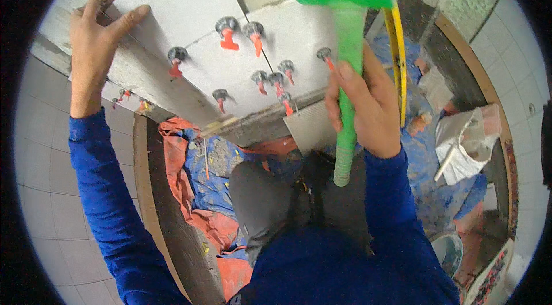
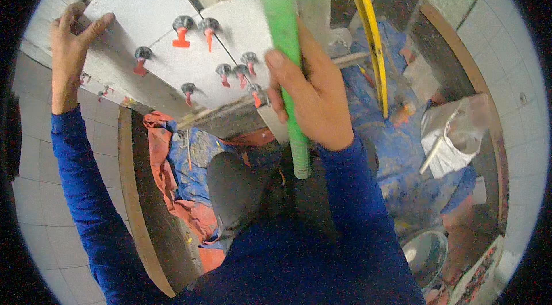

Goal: The person applies adhesive to a tile with a notched trowel, places the tile on a wall, and secures it with tile spacers. They use a rubber mallet to tap the tile into place and adjust the spacers to ensure alignment.

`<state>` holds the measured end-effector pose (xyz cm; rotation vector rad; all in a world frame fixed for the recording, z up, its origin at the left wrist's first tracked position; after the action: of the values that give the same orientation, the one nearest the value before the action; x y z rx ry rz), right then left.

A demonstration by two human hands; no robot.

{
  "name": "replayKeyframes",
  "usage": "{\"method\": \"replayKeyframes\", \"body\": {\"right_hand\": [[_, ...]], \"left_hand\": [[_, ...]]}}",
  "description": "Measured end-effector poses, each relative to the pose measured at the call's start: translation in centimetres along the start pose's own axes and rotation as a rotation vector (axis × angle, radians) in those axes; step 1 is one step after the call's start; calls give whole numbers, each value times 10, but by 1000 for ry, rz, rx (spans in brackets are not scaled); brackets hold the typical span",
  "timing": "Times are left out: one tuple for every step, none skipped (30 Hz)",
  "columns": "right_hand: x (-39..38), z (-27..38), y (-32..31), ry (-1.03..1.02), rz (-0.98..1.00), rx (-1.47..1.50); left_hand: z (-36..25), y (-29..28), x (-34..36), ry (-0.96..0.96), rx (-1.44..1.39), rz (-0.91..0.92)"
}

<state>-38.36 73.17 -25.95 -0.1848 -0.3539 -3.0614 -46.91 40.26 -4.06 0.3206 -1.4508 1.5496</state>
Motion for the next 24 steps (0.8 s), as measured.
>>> {"method": "replayKeyframes", "body": {"right_hand": [[0,4,9,10,42,55],[1,9,18,3,99,103],[3,9,23,47,122,141],[4,9,30,80,159,171],[6,6,34,128,183,197],[9,8,38,126,199,216],[12,7,41,135,201,231],[15,6,43,149,195,242],[16,6,43,147,177,243],[17,5,43,152,155,241],[18,7,48,135,170,247],[18,3,48,154,121,220],[16,4,49,151,105,201],[13,5,52,138,106,182],[10,6,53,118,90,138],[6,6,56,107,87,133],[1,7,56,85,71,135],[-4,7,56,63,47,134],[-9,6,57,57,49,141],[-13,6,57,52,47,145],[-17,3,55,65,6,156],[-20,4,58,39,28,144],[-23,4,59,29,17,137],[-25,5,58,23,2,134]], "left_hand": [[4,2,1,-13,3,15],[5,3,2,1,2,15],[6,2,3,19,3,-7],[7,2,4,32,23,-8],[8,2,5,44,44,-8],[9,2,6,55,46,-17],[10,3,6,56,56,-14],[10,3,6,56,46,-19],[12,4,6,32,4,-22],[7,2,7,71,53,-44],[3,-1,8,83,77,-63],[1,-1,5,52,111,-44],[-4,-3,7,62,175,-34],[-7,-5,6,45,129,-26],[-16,-8,5,87,74,-35],[0,-4,-6,-170,-32,4],[-5,-11,-4,-170,2,-39],[-14,-17,-4,-113,10,-98],[-16,-19,-5,-111,-13,-102],[-19,-19,-4,-106,-40,-108],[-20,-20,-5,-105,-28,-114],[-20,-20,-4,-101,-18,-119],[-21,-20,-5,-96,-8,-128],[-20,-21,-6,-97,4,-139]]}}
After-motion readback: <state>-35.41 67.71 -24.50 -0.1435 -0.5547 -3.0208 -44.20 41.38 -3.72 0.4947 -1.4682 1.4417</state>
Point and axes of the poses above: each hand's wrist, its own x-axis towards the middle knuckle, its own y-axis out of the palm, z = x × y, the point moved 9 cm from there along x, towards the middle knuckle, and after that the axes turned 11 degrees about y, right-handed, at the moved point
